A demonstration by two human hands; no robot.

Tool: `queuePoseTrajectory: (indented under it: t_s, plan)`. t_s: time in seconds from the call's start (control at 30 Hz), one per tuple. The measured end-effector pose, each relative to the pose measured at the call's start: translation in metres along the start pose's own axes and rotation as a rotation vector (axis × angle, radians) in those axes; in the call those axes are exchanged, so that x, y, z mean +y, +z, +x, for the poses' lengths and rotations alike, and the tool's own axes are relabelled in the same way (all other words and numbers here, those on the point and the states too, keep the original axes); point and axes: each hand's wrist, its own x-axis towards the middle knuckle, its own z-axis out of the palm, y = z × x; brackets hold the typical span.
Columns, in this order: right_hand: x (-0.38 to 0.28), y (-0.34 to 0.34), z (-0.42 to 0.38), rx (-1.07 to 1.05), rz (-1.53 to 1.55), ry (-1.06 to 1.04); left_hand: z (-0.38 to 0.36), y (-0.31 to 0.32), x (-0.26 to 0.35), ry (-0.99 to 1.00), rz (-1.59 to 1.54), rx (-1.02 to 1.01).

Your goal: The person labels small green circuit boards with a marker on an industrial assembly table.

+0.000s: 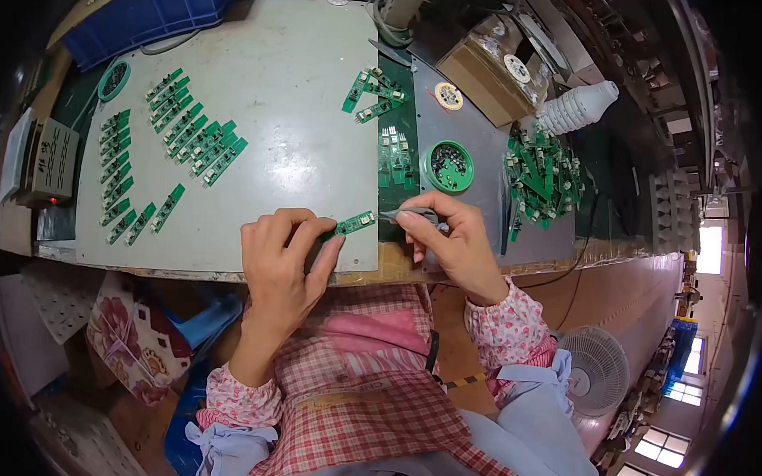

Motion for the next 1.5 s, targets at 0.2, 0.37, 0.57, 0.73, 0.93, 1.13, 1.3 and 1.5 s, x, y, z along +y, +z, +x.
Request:
queuePoseTrajectory:
  t_s: [0.2,0.37,0.57,0.73,0.93,1.13,1.3,1.5]
  plan:
    - [-0.003,0.016,0.004,0.077,-0.023,-0.024,0.002,0.001,-0.003,0.018,0.008,0.023]
    - [0.000,0.021,0.004,0.128,-0.274,-0.186,0.000,0.001,-0.004,0.012,0.014,0.027]
    - [0.009,0.027,0.011,0.193,-0.463,-0.444,0.001,0.000,-0.003,0.001,0.018,0.011]
    - [0.013,0.028,0.010,0.188,-0.522,-0.440,0.001,0.001,-0.003,-0.008,0.008,0.016]
    - [0.015,0.032,0.009,0.240,-0.536,-0.501,0.001,0.004,0.002,-0.056,0.042,0.029]
    - [0.017,0.031,0.008,0.301,-0.527,-0.485,0.000,0.007,-0.001,-0.033,0.021,0.060]
    - [0.013,0.034,0.010,0.330,-0.528,-0.503,0.000,0.002,-0.001,-0.069,0.044,0.025]
    - [0.014,0.036,0.017,0.336,-0.540,-0.578,0.000,-0.003,0.003,-0.162,0.097,0.036]
